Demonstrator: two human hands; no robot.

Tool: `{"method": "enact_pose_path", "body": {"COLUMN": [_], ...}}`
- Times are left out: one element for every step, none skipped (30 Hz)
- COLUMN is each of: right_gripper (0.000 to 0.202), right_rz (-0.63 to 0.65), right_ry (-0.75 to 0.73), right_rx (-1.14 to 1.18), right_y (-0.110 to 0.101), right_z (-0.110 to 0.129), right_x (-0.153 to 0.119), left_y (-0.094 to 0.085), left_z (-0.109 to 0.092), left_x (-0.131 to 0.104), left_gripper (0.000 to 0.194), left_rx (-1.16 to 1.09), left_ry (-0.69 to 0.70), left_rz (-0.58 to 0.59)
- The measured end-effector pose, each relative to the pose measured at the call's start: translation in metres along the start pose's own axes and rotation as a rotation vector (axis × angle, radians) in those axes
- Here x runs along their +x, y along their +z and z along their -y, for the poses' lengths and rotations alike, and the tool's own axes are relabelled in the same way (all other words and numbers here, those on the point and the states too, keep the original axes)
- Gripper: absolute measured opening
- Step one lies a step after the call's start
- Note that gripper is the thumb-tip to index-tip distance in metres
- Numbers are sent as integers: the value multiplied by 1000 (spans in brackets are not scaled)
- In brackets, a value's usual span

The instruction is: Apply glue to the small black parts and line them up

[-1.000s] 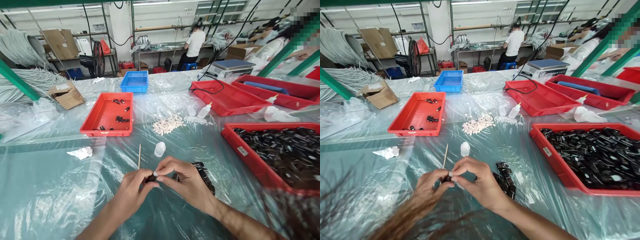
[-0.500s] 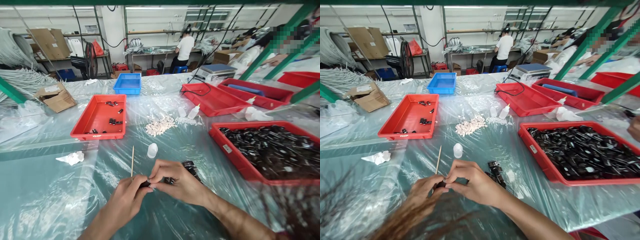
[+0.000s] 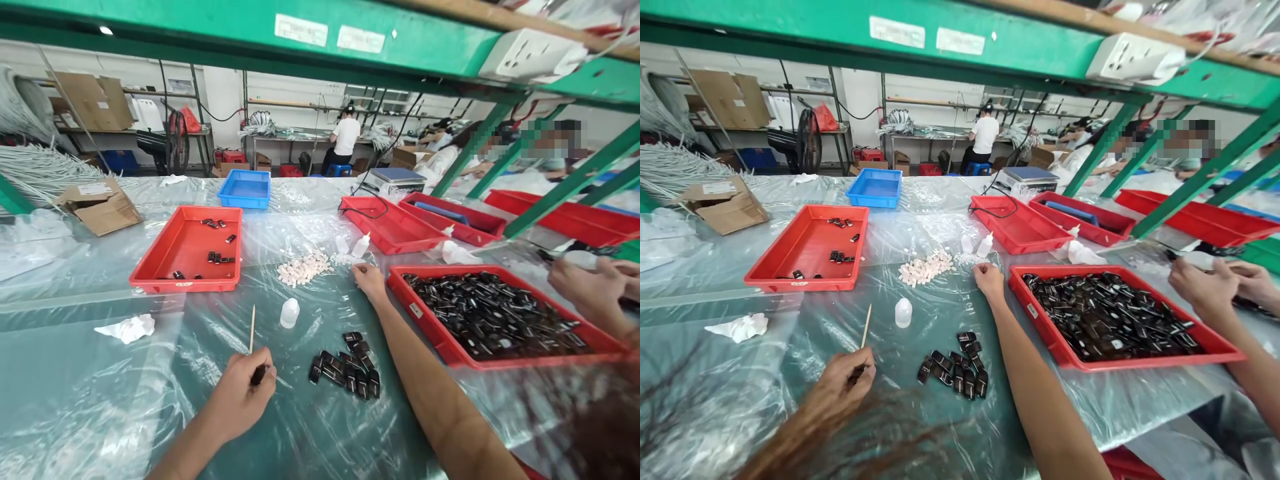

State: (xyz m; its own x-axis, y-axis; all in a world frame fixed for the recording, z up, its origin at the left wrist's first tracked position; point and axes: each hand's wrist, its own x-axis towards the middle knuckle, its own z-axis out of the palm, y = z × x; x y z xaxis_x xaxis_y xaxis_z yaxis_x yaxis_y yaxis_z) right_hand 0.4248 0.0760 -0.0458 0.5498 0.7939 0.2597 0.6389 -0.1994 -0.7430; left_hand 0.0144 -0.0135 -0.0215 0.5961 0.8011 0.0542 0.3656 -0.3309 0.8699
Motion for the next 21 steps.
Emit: {"method": "enact_pose_path", "body": {"right_gripper": [30,29,28,27,26,25,24,23,22,23,25,27,30,34,35,36,36,36,35,33,31], "right_rz": [7,17,27,35,43,50,56,63,69,75,81,86,90,92,96,108,130,175,237,317,432], "right_ry": [21,48,73,86,94,99,102,102,98,91,80,64,42,13,-22,-58,-95,-126,-147,-163,-180], "right_rx": [-4,-2,6,15,28,43,62,85,112,145,184,228,277,329,384,437,486,528,554,568,587], "right_y": [2,4,5,6,7,7,8,8,8,8,7,6,5,2,0,-3,-5,-7,-9,-9,-8], "right_z": [0,1,1,2,2,2,3,4,7,10,15,21,29,38,48,58,69,80,91,102,112], "right_x": [3,6,8,9,9,9,8,6,4,2,-2,-6,-12,-20,-30,-43,-58,-75,-93,-111,-128], "left_y": [0,0,0,0,-1,-1,-2,-2,-3,-3,-4,-5,-6,-6,-7,-8,-9,-9,-9,-9,-9], "left_z": [1,2,4,5,5,6,6,6,6,6,6,5,5,4,4,4,4,4,3,3,2], "left_x": [-2,-3,-4,-4,-4,-4,-4,-3,-3,-3,-3,-3,-4,-4,-5,-5,-5,-5,-5,-5,-5], "left_gripper": [27,24,22,20,20,19,18,16,14,12,12,14,18,21,23,24,24,25,27,29,30], "left_rx": [23,39,47,48,47,43,38,31,20,5,-13,-30,-43,-52,-56,-57,-60,-66,-76,-87,-96], "left_ry": [19,41,65,86,99,102,97,86,71,58,48,47,52,60,70,79,83,85,87,91,99], "left_rz": [-18,-31,-39,-46,-51,-62,-73,-83,-92,-98,-103,-108,-108,-104,-97,-88,-78,-68,-60,-53,-47]}}
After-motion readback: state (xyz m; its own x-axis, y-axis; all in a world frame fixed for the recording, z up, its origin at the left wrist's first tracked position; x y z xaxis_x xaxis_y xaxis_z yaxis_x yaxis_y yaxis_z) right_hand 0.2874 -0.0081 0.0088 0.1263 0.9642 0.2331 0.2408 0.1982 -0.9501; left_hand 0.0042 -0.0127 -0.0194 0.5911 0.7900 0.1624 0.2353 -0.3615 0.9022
